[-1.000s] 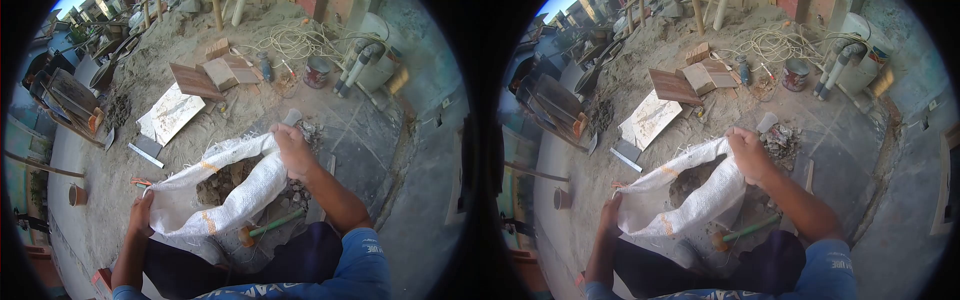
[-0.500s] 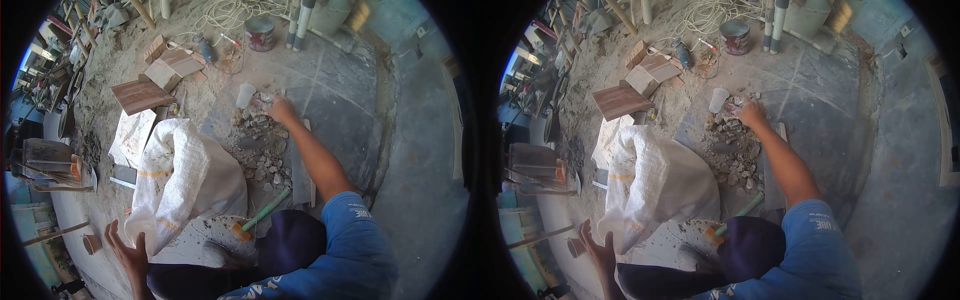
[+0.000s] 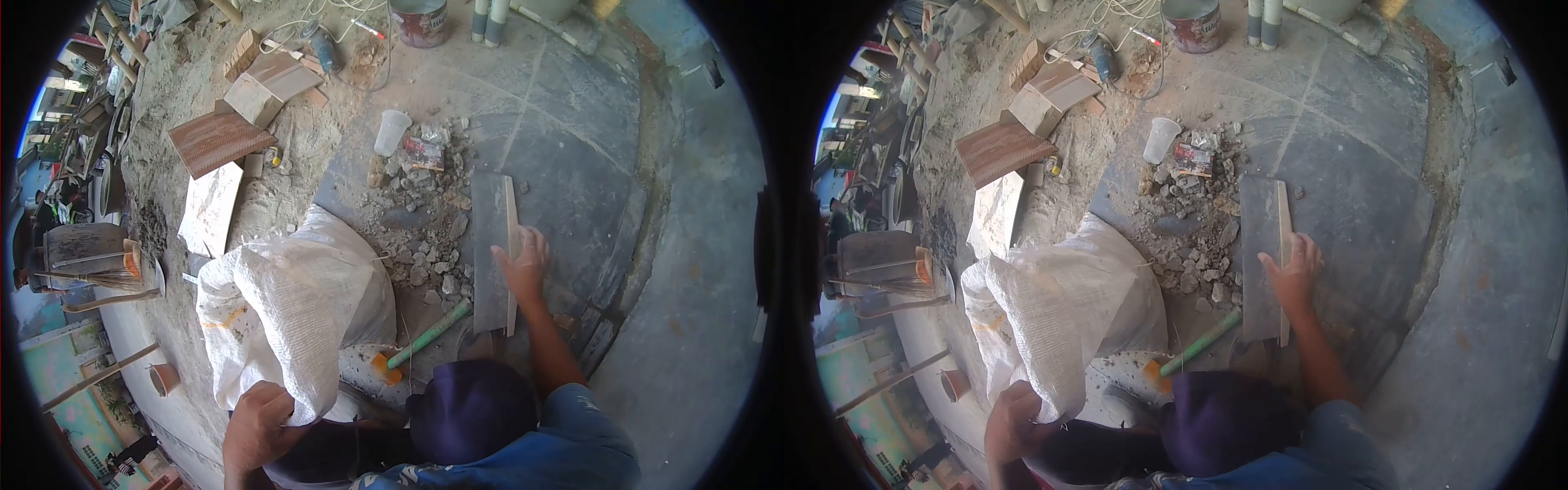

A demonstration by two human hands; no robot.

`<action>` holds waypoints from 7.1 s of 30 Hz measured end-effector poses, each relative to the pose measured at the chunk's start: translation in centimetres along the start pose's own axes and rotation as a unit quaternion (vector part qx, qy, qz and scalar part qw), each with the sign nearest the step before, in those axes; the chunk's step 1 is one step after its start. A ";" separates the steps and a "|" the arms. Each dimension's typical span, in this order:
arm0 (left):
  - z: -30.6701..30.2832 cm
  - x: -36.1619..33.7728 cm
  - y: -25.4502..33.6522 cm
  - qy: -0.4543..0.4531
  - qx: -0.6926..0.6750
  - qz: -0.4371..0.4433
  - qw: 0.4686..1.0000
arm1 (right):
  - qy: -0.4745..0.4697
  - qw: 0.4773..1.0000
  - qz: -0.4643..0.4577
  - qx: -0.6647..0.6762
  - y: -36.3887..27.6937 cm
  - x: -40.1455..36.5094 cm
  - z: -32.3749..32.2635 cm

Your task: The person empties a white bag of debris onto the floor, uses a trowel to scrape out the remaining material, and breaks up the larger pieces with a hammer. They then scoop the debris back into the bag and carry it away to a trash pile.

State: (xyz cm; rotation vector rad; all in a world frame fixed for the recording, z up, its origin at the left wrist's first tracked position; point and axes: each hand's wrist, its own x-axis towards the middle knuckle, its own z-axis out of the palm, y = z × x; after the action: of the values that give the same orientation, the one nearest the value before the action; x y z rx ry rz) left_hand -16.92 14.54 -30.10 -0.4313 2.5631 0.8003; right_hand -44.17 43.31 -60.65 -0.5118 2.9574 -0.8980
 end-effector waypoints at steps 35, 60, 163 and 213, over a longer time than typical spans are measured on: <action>1.8 -5.8 1.5 0.177 -0.473 0.083 0.859 | -0.315 0.884 -0.303 -0.169 -21.8 27.6 4.1; 33.9 22.4 0.6 0.259 -0.286 -0.248 0.889 | -0.267 0.802 0.432 0.315 6.5 -6.7 1.0; 10.4 24.8 11.6 0.445 -0.452 -0.075 0.769 | -0.373 0.638 0.296 0.605 -4.3 1.2 -12.2; 11.3 5.1 -13.4 0.339 -0.206 -0.606 0.690 | -0.414 0.813 0.364 0.187 -37.7 -18.3 -12.2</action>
State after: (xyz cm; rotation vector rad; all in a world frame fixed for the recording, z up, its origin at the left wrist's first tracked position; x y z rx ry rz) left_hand -12.49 9.89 -47.22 -2.5738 1.7660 0.6662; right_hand -16.58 26.09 -31.50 0.2214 1.8427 -0.8117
